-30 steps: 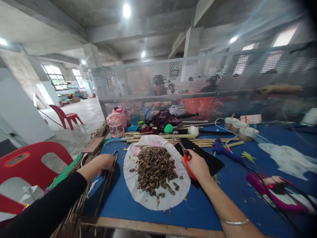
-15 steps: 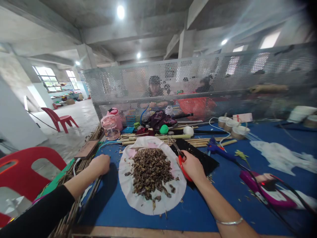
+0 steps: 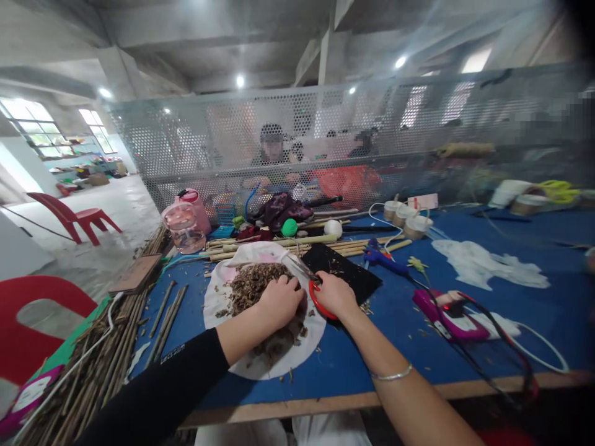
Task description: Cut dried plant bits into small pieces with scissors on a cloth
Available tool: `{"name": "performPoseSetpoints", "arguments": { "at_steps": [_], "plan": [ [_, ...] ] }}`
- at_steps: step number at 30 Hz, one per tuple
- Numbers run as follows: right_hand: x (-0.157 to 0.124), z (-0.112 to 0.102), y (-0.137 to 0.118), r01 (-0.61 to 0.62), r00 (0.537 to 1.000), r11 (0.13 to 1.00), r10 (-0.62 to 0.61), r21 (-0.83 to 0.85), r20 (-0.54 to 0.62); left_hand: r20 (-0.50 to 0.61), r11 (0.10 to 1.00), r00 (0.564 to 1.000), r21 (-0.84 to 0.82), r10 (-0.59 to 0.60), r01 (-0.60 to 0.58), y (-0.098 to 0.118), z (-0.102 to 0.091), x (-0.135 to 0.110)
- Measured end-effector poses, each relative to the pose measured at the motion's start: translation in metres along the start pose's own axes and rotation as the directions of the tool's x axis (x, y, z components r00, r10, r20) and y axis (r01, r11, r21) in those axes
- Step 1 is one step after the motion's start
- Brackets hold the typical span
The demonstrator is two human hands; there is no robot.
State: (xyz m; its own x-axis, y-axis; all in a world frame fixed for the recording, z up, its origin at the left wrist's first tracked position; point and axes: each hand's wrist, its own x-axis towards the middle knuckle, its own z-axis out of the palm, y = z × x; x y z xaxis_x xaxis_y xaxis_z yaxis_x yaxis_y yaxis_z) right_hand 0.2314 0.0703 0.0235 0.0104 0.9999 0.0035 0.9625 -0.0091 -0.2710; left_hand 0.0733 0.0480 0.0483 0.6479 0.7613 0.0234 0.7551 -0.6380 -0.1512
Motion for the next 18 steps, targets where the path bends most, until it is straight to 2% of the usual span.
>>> {"name": "performPoseSetpoints", "arguments": {
  "at_steps": [2,5,8,10,12,14,16,18],
  "plan": [
    [0.0,0.0,0.0,-0.003,1.0,1.0,0.003,-0.004,0.001,0.053,0.999,0.998,-0.021,-0.045,0.046,-0.003,-0.001,0.006],
    [0.0,0.001,0.001,0.001,1.0,1.0,-0.001,-0.002,-0.002,0.081,0.996,0.996,-0.077,-0.039,0.045,-0.009,-0.004,0.01],
    [0.001,0.002,0.002,0.014,1.0,1.0,-0.014,-0.004,0.006,0.021,0.986,1.0,-0.166,0.005,-0.002,-0.02,-0.008,0.009],
    [0.001,0.002,0.002,0.019,1.0,1.0,-0.019,-0.01,0.02,-0.069,0.969,0.998,-0.247,0.01,-0.026,-0.031,-0.008,0.004],
    [0.0,0.001,0.003,0.024,0.999,1.0,-0.023,-0.018,0.033,-0.185,0.942,0.981,-0.336,-0.054,-0.011,-0.044,-0.003,-0.003],
    [0.0,0.0,0.002,0.023,0.999,0.999,-0.022,-0.023,0.042,-0.276,0.91,0.943,-0.409,-0.188,0.062,-0.055,0.006,-0.011],
    [-0.001,-0.001,0.001,0.021,0.999,0.999,-0.02,-0.027,0.048,-0.311,0.88,0.898,-0.45,-0.31,0.148,-0.06,0.017,-0.018],
    [-0.001,-0.001,0.001,0.018,0.998,0.999,-0.017,-0.029,0.052,-0.3,0.868,0.884,-0.456,-0.359,0.197,-0.059,0.023,-0.023]
  ]
}}
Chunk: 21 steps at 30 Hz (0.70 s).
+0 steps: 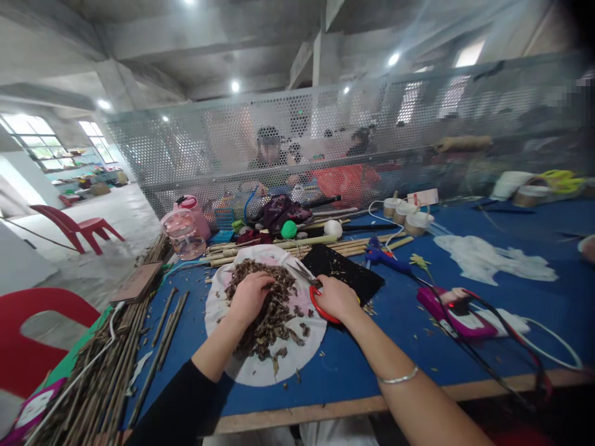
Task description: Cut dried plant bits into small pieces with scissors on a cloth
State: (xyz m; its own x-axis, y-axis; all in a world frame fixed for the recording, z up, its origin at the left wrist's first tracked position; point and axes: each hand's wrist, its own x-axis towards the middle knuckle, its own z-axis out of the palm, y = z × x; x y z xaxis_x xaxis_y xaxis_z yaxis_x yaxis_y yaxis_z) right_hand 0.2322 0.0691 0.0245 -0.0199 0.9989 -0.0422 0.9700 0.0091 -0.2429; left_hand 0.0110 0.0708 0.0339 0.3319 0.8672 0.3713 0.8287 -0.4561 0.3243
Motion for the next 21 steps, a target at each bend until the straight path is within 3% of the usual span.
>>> {"name": "performPoseSetpoints", "arguments": {
  "at_steps": [5,8,10,12,15,18,21],
  "plan": [
    [-0.001,-0.001,-0.002,-0.006,1.0,1.0,0.006,-0.002,-0.001,0.104,0.998,0.993,0.007,0.059,-0.06,0.014,-0.02,-0.008],
    [-0.001,-0.001,-0.002,0.002,1.0,1.0,-0.002,0.005,0.002,0.008,0.993,0.996,-0.077,0.087,-0.086,0.009,-0.041,-0.009],
    [-0.001,-0.001,-0.001,0.004,1.0,1.0,-0.004,0.009,0.005,-0.139,0.987,0.99,-0.159,-0.038,0.016,-0.008,-0.047,-0.008],
    [-0.001,-0.001,-0.001,0.005,1.0,1.0,-0.006,0.007,0.003,-0.218,0.957,0.955,-0.25,-0.203,0.146,-0.03,-0.045,-0.003],
    [-0.001,0.0,-0.001,0.009,1.0,1.0,-0.009,0.003,-0.004,-0.083,0.909,0.942,-0.304,-0.324,0.286,-0.053,-0.031,0.008],
    [-0.002,-0.001,0.0,0.011,1.0,1.0,-0.011,0.0,-0.007,0.082,0.928,0.966,-0.269,-0.243,0.257,-0.052,-0.018,0.017],
    [-0.001,-0.001,-0.001,0.013,1.0,1.0,-0.013,0.0,-0.002,0.11,0.958,0.982,-0.225,-0.156,0.178,-0.034,-0.017,0.019]
  ]
}}
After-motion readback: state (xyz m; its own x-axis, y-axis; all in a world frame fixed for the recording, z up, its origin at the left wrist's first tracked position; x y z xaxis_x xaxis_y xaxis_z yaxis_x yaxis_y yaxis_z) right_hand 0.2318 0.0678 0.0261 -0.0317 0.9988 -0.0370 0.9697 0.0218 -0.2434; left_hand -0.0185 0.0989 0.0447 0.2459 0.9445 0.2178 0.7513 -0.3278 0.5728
